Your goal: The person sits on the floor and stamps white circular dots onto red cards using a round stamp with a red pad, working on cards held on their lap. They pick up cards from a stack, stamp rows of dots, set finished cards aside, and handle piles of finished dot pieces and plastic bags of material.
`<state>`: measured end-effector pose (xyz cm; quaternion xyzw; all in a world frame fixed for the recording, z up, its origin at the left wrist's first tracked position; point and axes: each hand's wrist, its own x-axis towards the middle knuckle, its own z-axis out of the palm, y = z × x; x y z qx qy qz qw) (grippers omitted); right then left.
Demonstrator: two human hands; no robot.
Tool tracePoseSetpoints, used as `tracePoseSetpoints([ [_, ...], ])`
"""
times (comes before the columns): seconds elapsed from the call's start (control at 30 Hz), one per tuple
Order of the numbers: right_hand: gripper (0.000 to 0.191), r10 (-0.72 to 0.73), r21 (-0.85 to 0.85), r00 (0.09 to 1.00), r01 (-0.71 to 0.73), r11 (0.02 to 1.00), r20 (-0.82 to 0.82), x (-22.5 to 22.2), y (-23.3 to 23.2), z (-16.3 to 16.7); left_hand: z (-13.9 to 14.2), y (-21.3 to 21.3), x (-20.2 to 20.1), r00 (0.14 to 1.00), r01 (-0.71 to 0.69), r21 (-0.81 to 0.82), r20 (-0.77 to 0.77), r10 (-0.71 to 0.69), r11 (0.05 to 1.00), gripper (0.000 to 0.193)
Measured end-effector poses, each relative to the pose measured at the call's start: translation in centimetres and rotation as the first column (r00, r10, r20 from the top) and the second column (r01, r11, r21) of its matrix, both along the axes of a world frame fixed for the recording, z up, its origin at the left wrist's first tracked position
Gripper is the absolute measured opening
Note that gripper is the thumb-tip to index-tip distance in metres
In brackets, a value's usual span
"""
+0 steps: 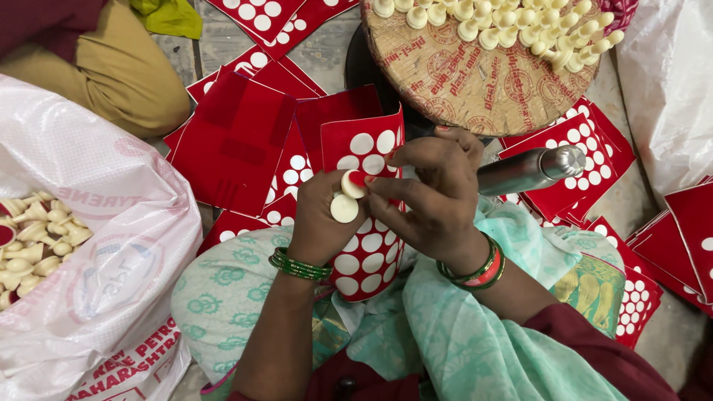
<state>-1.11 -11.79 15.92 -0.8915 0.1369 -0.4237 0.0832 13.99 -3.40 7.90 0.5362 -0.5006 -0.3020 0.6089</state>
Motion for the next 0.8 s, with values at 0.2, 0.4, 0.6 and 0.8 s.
tracePoseSetpoints([
  [0.2,0.022,0.012,-0.019,1.000,-0.013,1.000,-0.022,0.0,-0.1,0.2,-0.3,-0.1,0.0,1.000,-0.003,0.047,0.006,0.002,0.999,0.015],
  [0.4,0.021,0.015,-0.008,0.998,-0.015,1.000,-0.056,0.0,-0.1,0.5,-0.4,-0.2,-0.1,1.000,-0.007,0.051,0.001,0.007,0.999,0.015],
  [0.6,0.021,0.037,0.034,0.994,-0.034,0.999,-0.098,-0.1,-0.1,0.8,-0.5,-0.2,-0.1,0.999,-0.019,0.041,0.034,0.017,0.999,0.017],
  [0.8,0.021,0.087,0.059,0.980,-0.077,0.995,-0.179,-0.2,-0.5,1.3,-0.7,-0.2,0.1,1.000,-0.007,0.047,0.028,0.006,0.999,0.015],
])
